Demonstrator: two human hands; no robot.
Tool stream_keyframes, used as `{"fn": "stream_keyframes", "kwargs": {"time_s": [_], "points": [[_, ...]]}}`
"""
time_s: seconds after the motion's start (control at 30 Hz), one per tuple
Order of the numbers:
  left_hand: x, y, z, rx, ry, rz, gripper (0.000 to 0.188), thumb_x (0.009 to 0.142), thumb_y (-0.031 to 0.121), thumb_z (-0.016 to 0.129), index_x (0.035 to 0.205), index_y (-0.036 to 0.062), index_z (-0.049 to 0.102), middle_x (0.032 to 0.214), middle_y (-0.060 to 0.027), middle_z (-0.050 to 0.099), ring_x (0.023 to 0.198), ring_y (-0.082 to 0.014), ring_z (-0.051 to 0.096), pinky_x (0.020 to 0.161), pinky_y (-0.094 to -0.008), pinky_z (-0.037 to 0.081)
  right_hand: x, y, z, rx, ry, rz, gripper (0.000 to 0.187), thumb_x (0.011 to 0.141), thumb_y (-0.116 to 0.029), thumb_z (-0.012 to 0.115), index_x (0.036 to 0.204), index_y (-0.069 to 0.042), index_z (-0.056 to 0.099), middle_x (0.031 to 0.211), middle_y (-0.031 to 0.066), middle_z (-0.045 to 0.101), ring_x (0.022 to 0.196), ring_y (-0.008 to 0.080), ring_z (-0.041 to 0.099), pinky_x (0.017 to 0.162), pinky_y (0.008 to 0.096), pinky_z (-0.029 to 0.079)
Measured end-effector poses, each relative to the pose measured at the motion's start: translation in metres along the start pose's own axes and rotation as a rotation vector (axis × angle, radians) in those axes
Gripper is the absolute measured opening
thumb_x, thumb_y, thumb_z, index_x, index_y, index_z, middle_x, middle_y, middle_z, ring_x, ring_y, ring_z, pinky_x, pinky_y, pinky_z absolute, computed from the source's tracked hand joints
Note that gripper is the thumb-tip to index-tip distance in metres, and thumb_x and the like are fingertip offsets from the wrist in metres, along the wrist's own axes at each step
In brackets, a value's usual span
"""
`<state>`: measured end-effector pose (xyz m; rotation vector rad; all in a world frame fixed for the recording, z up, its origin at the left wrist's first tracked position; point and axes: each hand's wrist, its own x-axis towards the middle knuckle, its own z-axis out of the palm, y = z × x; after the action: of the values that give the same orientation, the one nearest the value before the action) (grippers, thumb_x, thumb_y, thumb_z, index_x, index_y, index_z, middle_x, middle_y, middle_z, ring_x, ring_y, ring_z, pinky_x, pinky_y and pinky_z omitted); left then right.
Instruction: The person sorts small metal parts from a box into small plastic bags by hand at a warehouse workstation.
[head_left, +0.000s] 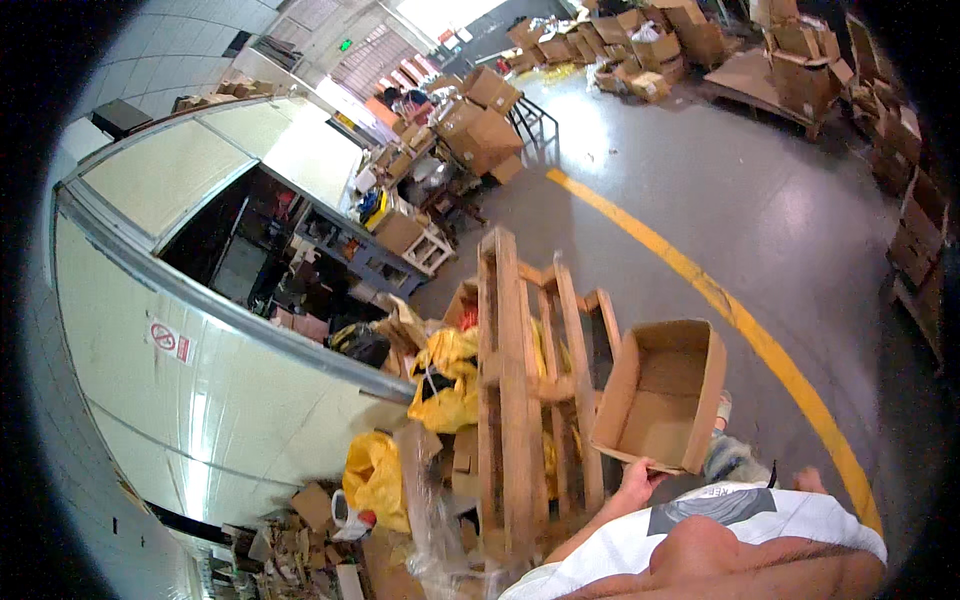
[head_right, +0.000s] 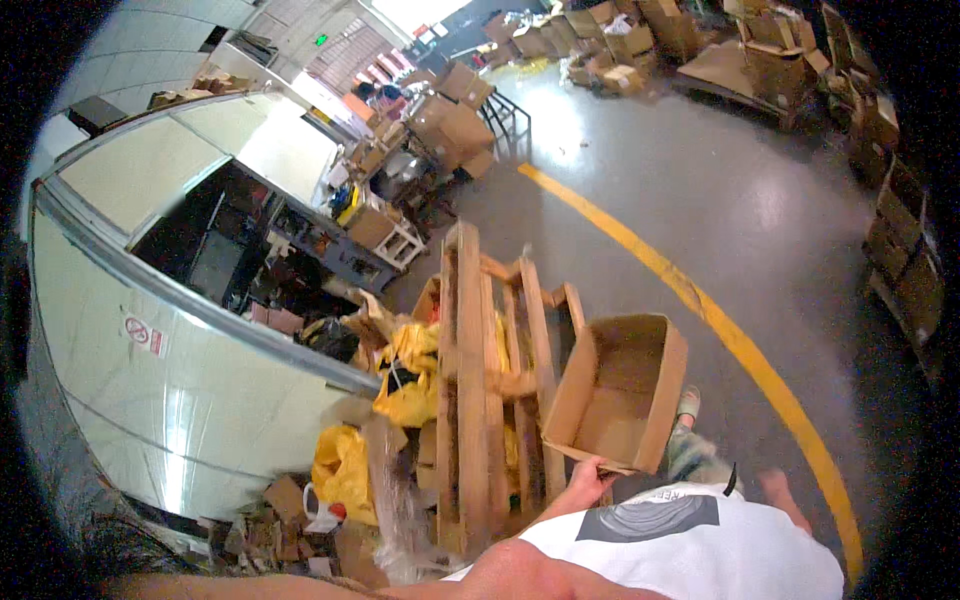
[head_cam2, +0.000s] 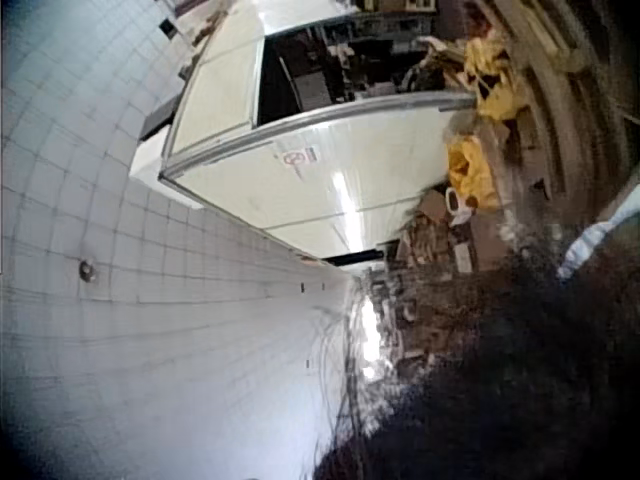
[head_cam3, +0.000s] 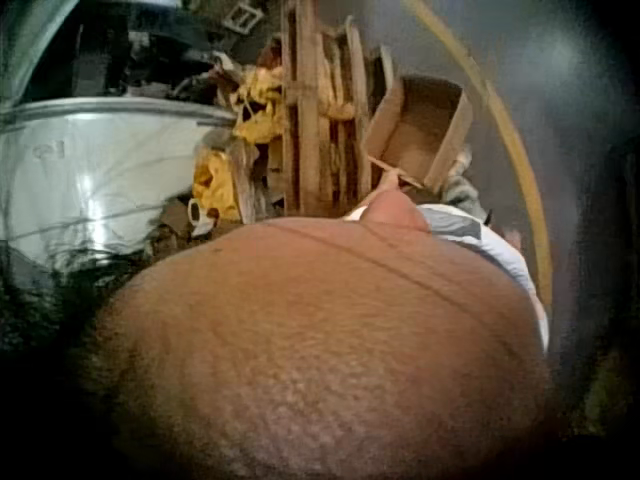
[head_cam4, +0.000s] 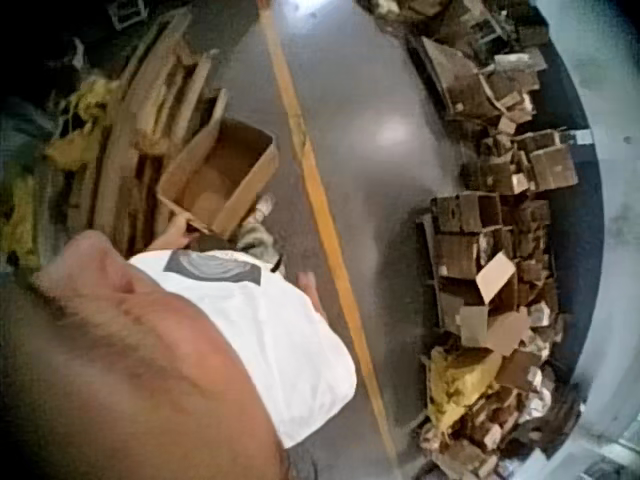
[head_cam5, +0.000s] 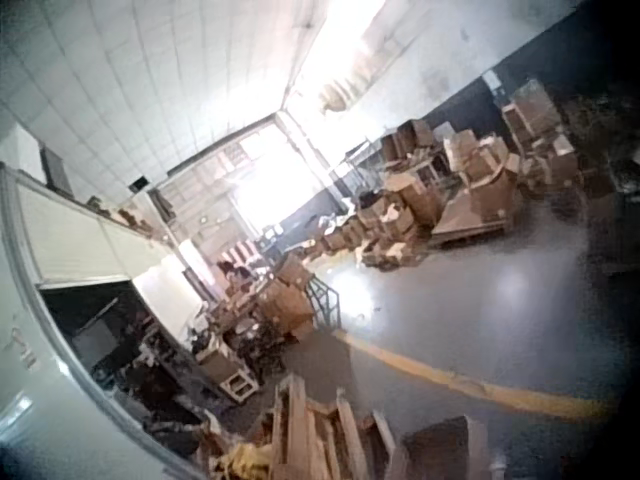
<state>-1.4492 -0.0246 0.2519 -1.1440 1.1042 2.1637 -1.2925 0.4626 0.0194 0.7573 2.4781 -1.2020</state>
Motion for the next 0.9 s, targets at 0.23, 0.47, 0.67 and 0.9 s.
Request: {"fn": "stream_keyframes", "kwargs": {"time_s": [0.23, 0.47, 0.67, 0.9], "points": [[0.117, 0.129, 0.118, 0.097, 0.01, -0.112, 0.026, 0.084, 0.01, 0.048, 0.106, -0.0036, 0.051, 0.102, -0.0168, 0.06, 0.09, -0.0298, 0.063, 0.074, -0.0436, 0.058, 0.154, -0.083, -0.023, 0.22, 0.0, 0.53, 0.014, 0.08, -0.017, 0.062, 0.083, -0.003, 0.06, 0.07, 0.0096, 0.059, 0.058, 0.0201, 0.054, 0.053, 0.0336, 0.046], [0.195, 0.257, 0.207, 0.009, -0.014, 0.035, 0.018, 0.082, 0.01, 0.054, 0.095, -0.0026, 0.057, 0.096, -0.0165, 0.062, 0.088, -0.0285, 0.064, 0.069, -0.0427, 0.058, 0.461, -0.363, -0.014, 0.185, 0.057, 0.013, 0.015, 0.079, -0.016, 0.06, 0.08, -0.001, 0.057, 0.065, 0.0085, 0.056, 0.053, 0.0199, 0.053, 0.045, 0.0355, 0.041], [0.283, 0.375, 0.238, -0.061, 0.029, 0.062, 0.021, 0.081, 0.008, 0.053, 0.098, -0.0027, 0.056, 0.095, -0.0163, 0.06, 0.088, -0.0285, 0.063, 0.072, -0.0438, 0.059, 0.582, -0.661, 0.033, 0.195, -0.116, -0.242, 0.025, 0.078, -0.019, 0.062, 0.087, 0.005, 0.06, 0.079, 0.0151, 0.063, 0.067, 0.0212, 0.06, 0.059, 0.036, 0.048], [0.387, 0.578, 0.298, -0.212, -0.06, 0.066, 0.019, 0.082, 0.007, 0.05, 0.097, -0.004, 0.053, 0.095, -0.0162, 0.06, 0.085, -0.028, 0.064, 0.068, -0.0408, 0.06, 0.668, -0.724, 0.092, -0.142, -0.497, -0.086, 0.025, 0.079, -0.025, 0.066, 0.08, 0.0, 0.067, 0.072, 0.0086, 0.066, 0.069, 0.0247, 0.064, 0.063, 0.0374, 0.051]]}}
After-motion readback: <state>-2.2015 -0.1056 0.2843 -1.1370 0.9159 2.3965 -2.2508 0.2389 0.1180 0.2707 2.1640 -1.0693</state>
